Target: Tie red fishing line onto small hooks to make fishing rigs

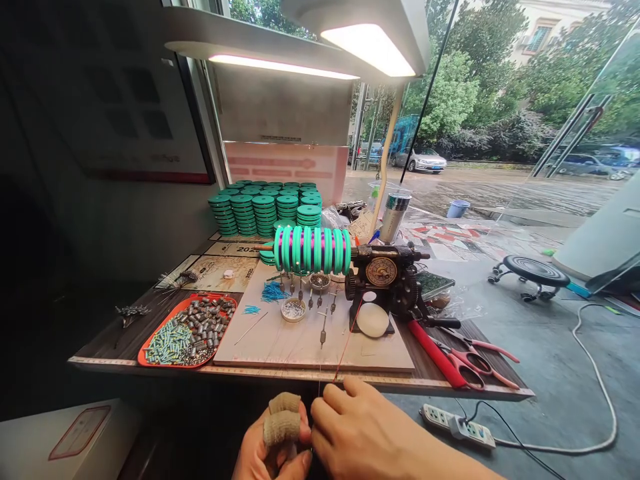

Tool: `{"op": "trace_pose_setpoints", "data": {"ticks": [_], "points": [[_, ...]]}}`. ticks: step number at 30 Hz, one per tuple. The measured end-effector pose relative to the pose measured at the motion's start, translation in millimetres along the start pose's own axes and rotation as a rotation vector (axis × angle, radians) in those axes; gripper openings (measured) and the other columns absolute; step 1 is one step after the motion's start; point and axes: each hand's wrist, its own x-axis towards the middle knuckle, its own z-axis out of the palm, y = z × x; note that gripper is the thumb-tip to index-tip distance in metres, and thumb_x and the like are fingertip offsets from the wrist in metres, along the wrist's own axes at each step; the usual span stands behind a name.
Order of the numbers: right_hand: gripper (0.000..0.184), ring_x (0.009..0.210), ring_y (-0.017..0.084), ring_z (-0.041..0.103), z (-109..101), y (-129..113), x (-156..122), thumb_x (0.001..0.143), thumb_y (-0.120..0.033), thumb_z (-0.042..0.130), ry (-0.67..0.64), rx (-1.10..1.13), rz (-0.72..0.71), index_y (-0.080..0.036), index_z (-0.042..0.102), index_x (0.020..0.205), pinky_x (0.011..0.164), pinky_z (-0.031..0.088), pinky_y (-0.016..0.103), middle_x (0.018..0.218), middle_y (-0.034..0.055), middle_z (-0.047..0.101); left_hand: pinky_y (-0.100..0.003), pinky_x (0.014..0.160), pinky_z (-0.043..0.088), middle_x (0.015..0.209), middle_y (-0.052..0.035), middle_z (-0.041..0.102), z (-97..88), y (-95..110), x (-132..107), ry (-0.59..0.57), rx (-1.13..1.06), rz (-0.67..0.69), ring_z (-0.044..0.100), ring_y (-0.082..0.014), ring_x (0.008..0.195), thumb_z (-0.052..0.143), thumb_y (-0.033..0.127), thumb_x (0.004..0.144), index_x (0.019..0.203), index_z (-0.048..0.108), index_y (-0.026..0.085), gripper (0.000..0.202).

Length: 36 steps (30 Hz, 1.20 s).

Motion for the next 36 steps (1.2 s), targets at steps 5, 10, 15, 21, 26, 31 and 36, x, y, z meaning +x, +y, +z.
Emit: {"op": "trace_pose_setpoints", "data": {"ticks": [5, 10, 15, 21, 26, 31, 36], "points": [[0.013, 0.052, 0.013, 0.048, 0.3, 0.0, 11.0, 0.077, -0.025, 0.063, -0.063, -0.008, -0.041, -0.018, 0.057, 0.069, 0.047, 0.032, 0.029, 0.063, -0.0035, 0.059, -0.023, 0.055, 0.040, 0.067, -0.0018, 0.050, -1.7, -3.6, 5.7, -0.154, 0.072, 0.061, 0.046, -0.0137, 0.060, 0.070, 0.020, 0.064, 0.060, 0.063, 0.017, 0.009], [0.009, 0.055, 0.014, 0.054, 4.0, 2.9, 4.7, 0.078, -0.014, 0.059, -0.094, 0.169, 0.104, -0.019, 0.055, 0.072, 0.050, 0.039, 0.026, 0.067, -0.0019, 0.063, -0.021, 0.054, 0.037, 0.065, -0.0007, 0.050, -3.1, 3.2, 6.8, -0.108, 0.038, 0.029, 0.043, -0.0117, 0.058, 0.074, 0.028, 0.063, 0.061, 0.065, 0.016, 0.016], [0.013, 0.061, 0.012, 0.060, 11.9, -7.4, -13.0, 0.086, -0.018, 0.047, -0.012, 0.644, 0.451, -0.018, 0.061, 0.083, 0.055, 0.045, 0.018, 0.071, 0.0014, 0.067, -0.023, 0.060, 0.038, 0.066, -0.0024, 0.055, 2.5, 9.4, 2.0, 0.020, -0.136, -0.118, 0.049, -0.0133, 0.063, 0.078, 0.032, 0.056, 0.058, 0.068, 0.015, 0.020], [0.025, 0.061, 0.014, 0.061, 26.0, -19.3, -12.2, 0.085, -0.038, 0.051, 0.119, 1.020, 0.731, -0.021, 0.067, 0.075, 0.059, 0.046, 0.022, 0.068, 0.0002, 0.069, -0.021, 0.057, 0.035, 0.062, 0.0022, 0.049, 0.6, 15.0, 3.7, -0.072, -0.225, -0.220, 0.043, -0.0101, 0.058, 0.067, 0.006, 0.050, 0.059, 0.067, 0.016, 0.013], [0.039, 0.059, 0.015, 0.055, 23.3, -15.1, -3.3, 0.076, -0.054, 0.056, 0.091, 1.343, 0.878, -0.017, 0.067, 0.068, 0.056, 0.043, 0.023, 0.064, 0.0017, 0.064, -0.022, 0.060, 0.037, 0.067, 0.0006, 0.053, -5.1, 20.1, 7.5, -0.165, -0.138, -0.287, 0.047, -0.0121, 0.064, 0.048, -0.002, 0.046, 0.061, 0.066, 0.016, 0.029], [0.035, 0.057, 0.012, 0.047, 23.5, -14.0, -1.0, 0.075, -0.051, 0.060, 0.073, 1.539, 0.888, -0.016, 0.062, 0.068, 0.056, 0.038, 0.023, 0.064, -0.0002, 0.058, -0.021, 0.052, 0.033, 0.060, 0.0035, 0.052, -0.8, 22.3, 7.8, -0.114, -0.152, -0.362, 0.044, -0.0091, 0.055, 0.046, -0.001, 0.045, 0.058, 0.064, 0.017, 0.028], [0.035, 0.052, 0.009, 0.039, 28.9, -16.0, -3.6, 0.073, -0.052, 0.060, 0.058, 1.608, 0.920, -0.017, 0.056, 0.068, 0.050, 0.031, 0.022, 0.061, -0.0020, 0.053, -0.021, 0.055, 0.035, 0.058, 0.0025, 0.055, 1.2, 27.1, 10.5, -0.142, -0.210, -0.356, 0.047, -0.0103, 0.057, 0.045, -0.001, 0.042, 0.054, 0.065, 0.015, 0.028]]}}
